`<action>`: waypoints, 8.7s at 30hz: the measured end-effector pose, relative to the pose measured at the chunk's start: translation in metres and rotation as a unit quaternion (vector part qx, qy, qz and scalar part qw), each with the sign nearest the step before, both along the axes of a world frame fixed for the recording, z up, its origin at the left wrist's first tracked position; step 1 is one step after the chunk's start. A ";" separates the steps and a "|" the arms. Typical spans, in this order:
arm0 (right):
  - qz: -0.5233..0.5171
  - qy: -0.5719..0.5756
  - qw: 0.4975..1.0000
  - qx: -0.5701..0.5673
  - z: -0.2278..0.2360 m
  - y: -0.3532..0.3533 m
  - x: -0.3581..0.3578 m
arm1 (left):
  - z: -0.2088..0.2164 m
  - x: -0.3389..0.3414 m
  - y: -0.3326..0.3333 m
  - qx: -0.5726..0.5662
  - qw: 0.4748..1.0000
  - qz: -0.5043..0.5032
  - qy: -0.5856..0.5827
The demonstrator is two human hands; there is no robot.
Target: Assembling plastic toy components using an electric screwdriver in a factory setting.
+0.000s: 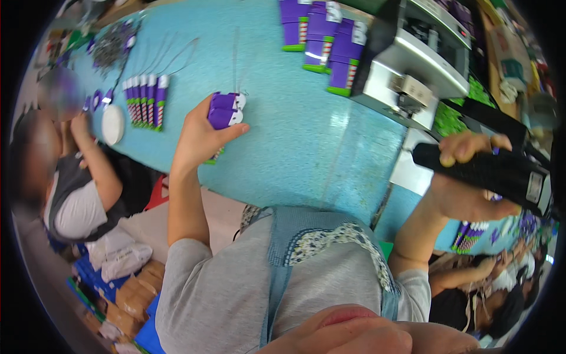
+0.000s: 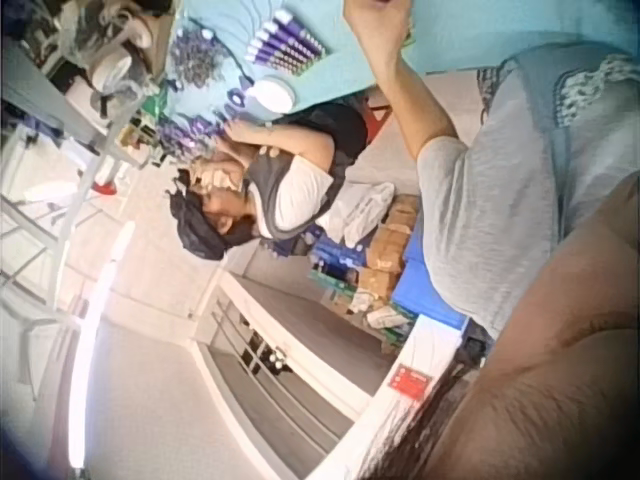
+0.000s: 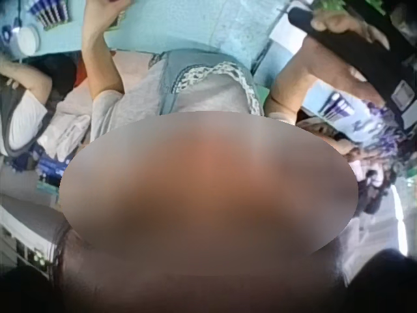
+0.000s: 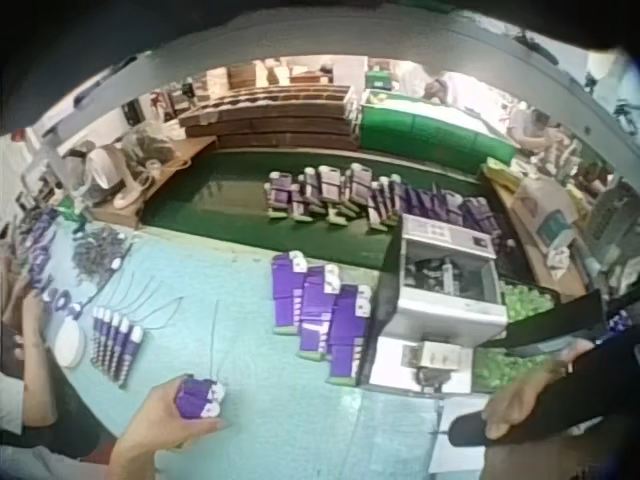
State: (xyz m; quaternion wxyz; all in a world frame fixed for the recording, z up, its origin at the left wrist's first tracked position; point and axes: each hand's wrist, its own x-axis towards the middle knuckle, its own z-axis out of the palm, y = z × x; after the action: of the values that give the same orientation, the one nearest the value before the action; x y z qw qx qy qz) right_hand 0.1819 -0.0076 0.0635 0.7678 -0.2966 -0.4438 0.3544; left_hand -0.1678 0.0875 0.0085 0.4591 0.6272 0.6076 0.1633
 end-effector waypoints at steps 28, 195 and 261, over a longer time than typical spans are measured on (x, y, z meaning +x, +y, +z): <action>0.025 -0.110 0.992 0.048 -0.002 0.015 -0.037 | -0.003 0.160 -0.061 -0.393 0.792 0.009 -0.467; 0.045 0.002 0.998 0.038 0.007 0.020 -0.011 | -0.014 0.031 -0.008 -0.008 0.975 0.132 -0.176; 0.094 -0.082 0.992 0.005 -0.001 0.022 -0.038 | -0.014 0.163 -0.054 -0.409 0.759 0.069 -0.502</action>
State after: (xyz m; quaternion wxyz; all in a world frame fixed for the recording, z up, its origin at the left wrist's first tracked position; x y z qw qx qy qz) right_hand 0.1435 0.0144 0.0628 0.6933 -0.2775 -0.5334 0.3972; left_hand -0.0052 0.0334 -0.0059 0.8988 0.1645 0.3401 0.2223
